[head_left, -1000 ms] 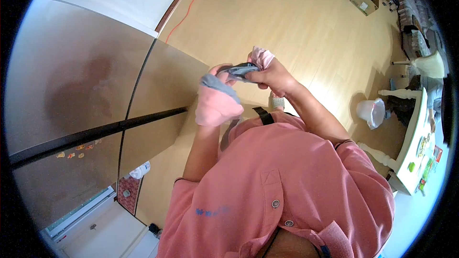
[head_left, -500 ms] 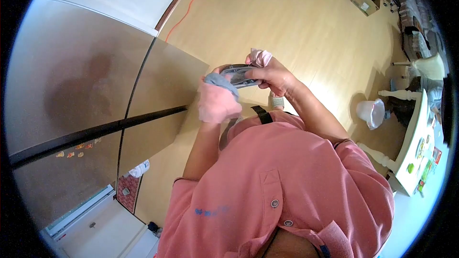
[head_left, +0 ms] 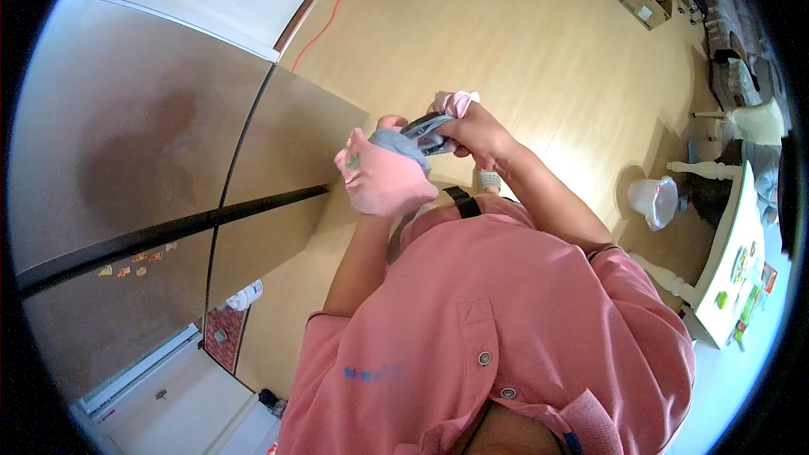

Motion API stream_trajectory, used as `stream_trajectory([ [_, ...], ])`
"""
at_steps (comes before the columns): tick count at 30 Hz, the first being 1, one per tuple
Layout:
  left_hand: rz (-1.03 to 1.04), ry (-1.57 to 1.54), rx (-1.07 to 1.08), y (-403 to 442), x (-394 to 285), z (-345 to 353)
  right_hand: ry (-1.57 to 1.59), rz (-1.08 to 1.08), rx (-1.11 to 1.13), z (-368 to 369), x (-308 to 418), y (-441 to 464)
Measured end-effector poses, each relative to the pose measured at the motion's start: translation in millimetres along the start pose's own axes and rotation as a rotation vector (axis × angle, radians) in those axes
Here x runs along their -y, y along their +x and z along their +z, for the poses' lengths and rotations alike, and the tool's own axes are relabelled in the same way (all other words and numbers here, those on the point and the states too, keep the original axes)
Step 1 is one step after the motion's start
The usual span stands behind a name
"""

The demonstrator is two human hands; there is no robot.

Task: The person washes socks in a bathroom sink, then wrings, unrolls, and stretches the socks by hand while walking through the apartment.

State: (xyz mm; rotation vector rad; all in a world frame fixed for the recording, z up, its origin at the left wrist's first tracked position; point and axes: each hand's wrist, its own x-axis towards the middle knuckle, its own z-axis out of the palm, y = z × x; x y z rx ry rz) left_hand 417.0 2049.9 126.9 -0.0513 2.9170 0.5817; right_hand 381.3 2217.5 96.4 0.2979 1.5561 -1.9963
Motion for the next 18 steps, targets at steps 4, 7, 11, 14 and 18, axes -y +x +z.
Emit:
stream_trajectory([
  [4,0.126,-0.186,0.186,14.0,17.1,9.0,-0.214,-0.122,0.051,-1.8,5.1,-2.3],
  [7,0.145,-0.549,0.212,16.2,24.5,17.6,-0.789,-0.483,-0.175,-5.0,-11.2,12.8],
  [11,0.112,-1.090,0.264,14.3,16.2,16.7,-0.686,-0.500,-0.154,-8.0,-26.9,26.1],
  [14,0.105,-1.013,0.274,19.3,23.1,23.5,-0.184,-0.241,-0.149,-2.2,-6.2,13.6],
  [18,-0.022,-0.303,0.176,15.6,2.7,5.5,0.000,0.024,-0.071,-3.4,6.4,5.7],
])
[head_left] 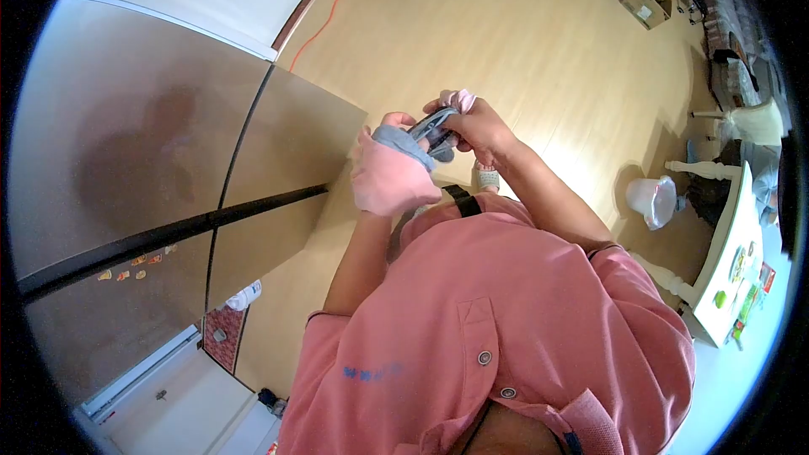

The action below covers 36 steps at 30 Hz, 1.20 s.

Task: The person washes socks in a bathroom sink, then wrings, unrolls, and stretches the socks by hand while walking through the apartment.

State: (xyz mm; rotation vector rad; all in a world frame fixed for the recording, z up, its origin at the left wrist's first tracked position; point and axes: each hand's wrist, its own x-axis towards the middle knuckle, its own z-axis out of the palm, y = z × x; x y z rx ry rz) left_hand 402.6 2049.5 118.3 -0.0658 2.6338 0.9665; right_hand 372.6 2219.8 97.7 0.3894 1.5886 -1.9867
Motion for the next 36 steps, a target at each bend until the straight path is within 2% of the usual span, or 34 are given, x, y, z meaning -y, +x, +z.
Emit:
stream_trajectory([
  [1,-0.042,0.145,-0.007,-1.2,-7.1,-3.7,-0.011,-0.005,0.051,0.1,1.9,-1.5],
  [3,0.016,0.354,0.026,-8.0,-20.1,-18.2,-0.030,-0.018,0.154,-1.6,3.6,-2.0],
  [4,0.041,0.321,0.044,-6.4,-16.5,-18.2,-0.171,-0.039,0.165,-4.2,3.6,-0.1],
  [7,0.137,0.204,0.057,-0.3,-1.3,-8.4,-0.515,-0.444,-0.016,-3.4,-11.6,11.8],
  [8,0.180,0.154,0.029,1.2,2.7,-4.3,-1.030,-0.420,-0.252,-1.5,-14.8,10.9],
  [9,0.224,0.103,0.000,3.3,6.9,-0.6,-1.117,-0.386,-0.261,1.5,-16.1,13.5],
  [11,0.156,-0.350,0.081,7.0,10.5,10.7,-1.291,-0.318,-0.277,4.9,-20.2,18.0],
  [12,0.118,-0.575,0.120,8.6,12.8,14.3,-1.243,-0.277,-0.258,9.2,-9.7,12.5],
  [14,0.252,-0.549,0.094,11.7,21.2,14.2,-0.844,-0.499,-0.186,-12.1,-31.4,36.0],
  [15,0.237,-0.471,0.068,11.4,21.7,13.5,-0.641,-0.599,-0.150,-14.5,-32.7,40.4],
  [16,0.220,-0.393,0.043,11.0,21.2,12.3,-0.451,-0.571,-0.157,-13.6,-36.5,43.3],
  [19,-0.010,0.040,-0.130,7.5,8.7,10.5,-0.210,-0.208,-0.058,-3.9,-7.7,19.4],
  [20,-0.042,0.189,-0.219,5.9,3.2,13.7,-0.191,-0.159,-0.040,3.1,4.2,7.2],
  [22,0.004,0.375,-0.220,3.7,-5.6,5.0,-0.078,-0.076,0.062,5.0,10.3,0.8],
  [23,0.082,0.411,-0.130,1.6,-9.4,-7.6,-0.022,-0.033,0.112,5.1,11.2,-0.6],
  [25,0.229,0.234,-0.072,6.8,3.7,-5.8,-0.088,-0.121,0.141,0.5,9.2,1.9],
  [26,0.296,0.020,-0.105,19.4,27.1,14.0,-0.174,-0.188,0.117,-1.9,3.4,7.0],
  [27,0.350,-0.055,-0.139,20.0,27.6,14.4,-0.259,-0.254,0.093,-4.1,-2.8,11.6],
  [28,0.407,-0.129,-0.169,20.3,27.2,14.1,-0.464,-0.346,-0.008,-5.3,-8.7,14.9],
  [30,0.497,-0.071,-0.216,14.0,26.2,9.9,-0.874,-0.526,-0.214,-7.1,-20.3,22.3],
  [33,0.633,-0.247,-0.206,15.6,25.9,10.2,-0.595,-0.434,-0.160,-14.1,-33.1,35.6],
  [36,0.509,-0.055,0.112,11.9,13.7,0.7,-0.357,-0.461,-0.104,-12.3,-39.8,38.8],
])
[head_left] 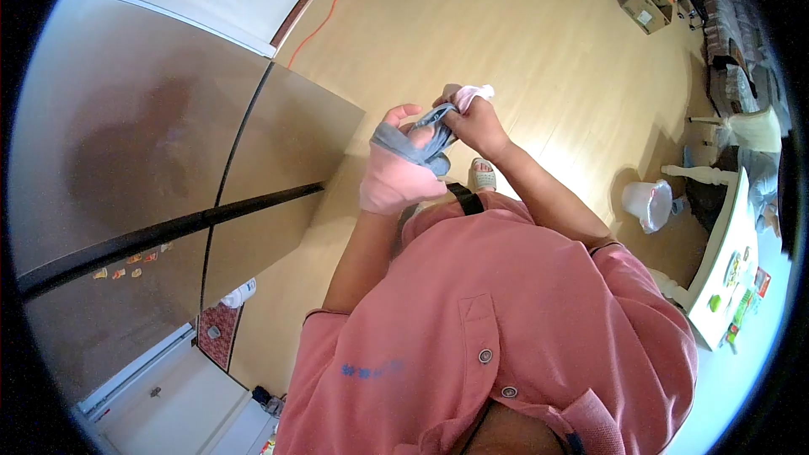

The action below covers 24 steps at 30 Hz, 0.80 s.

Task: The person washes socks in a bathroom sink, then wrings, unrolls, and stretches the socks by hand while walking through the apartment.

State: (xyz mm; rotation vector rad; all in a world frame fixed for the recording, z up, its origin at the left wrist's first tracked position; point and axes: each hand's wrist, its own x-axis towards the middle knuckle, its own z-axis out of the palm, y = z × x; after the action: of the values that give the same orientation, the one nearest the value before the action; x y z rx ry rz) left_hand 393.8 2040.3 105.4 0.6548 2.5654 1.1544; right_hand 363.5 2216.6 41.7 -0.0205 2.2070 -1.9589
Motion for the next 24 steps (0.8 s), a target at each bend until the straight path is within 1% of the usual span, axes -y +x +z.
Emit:
stream_trajectory([
  [1,-0.025,0.133,0.006,0.5,-2.8,-0.2,0.070,-0.015,-0.004,1.9,4.8,-1.0],
  [2,-0.051,0.266,0.012,-0.6,-5.1,0.0,0.140,0.095,-0.011,2.8,11.1,-3.5],
  [4,-0.186,0.416,-0.043,-2.4,-7.6,3.4,0.282,0.315,-0.024,1.7,40.7,-11.9],
  [6,-0.403,0.443,-0.168,-2.1,-5.1,10.5,0.296,0.335,0.034,0.5,48.3,-15.0],
  [8,-0.338,0.448,-0.204,-1.8,-4.2,11.3,0.345,0.329,0.124,-3.1,60.0,-17.3],
  [10,0.006,0.422,-0.141,-3.8,-0.6,6.4,0.426,0.306,0.244,-5.6,75.6,-20.2],
  [13,-0.043,0.001,-0.111,-5.3,-7.2,-3.7,0.500,0.345,0.097,0.1,72.3,-21.7],
  [14,0.098,0.084,-0.238,-5.5,-0.9,-2.1,0.419,0.346,0.145,-2.3,67.9,-21.0],
  [16,-0.236,-0.696,-0.297,-2.2,22.4,5.9,0.258,0.346,0.242,-9.8,58.1,-17.8],
  [17,-0.406,-1.085,-0.315,-2.3,31.9,10.7,0.195,0.297,0.275,-11.2,58.0,-18.2],
  [19,-0.293,-0.803,-0.395,-11.5,37.9,21.3,0.067,0.199,0.334,-14.7,59.6,-19.6],
  [20,-0.236,-0.662,-0.431,-15.1,39.7,25.7,0.068,0.173,0.371,-16.0,59.5,-19.3],
  [22,0.203,-0.636,-0.535,-12.5,25.0,30.2,0.194,0.219,0.327,-18.2,42.3,-16.7],
  [24,0.254,-0.781,-0.465,-12.7,29.2,31.9,0.296,0.269,0.272,-17.9,37.0,-15.6],
])
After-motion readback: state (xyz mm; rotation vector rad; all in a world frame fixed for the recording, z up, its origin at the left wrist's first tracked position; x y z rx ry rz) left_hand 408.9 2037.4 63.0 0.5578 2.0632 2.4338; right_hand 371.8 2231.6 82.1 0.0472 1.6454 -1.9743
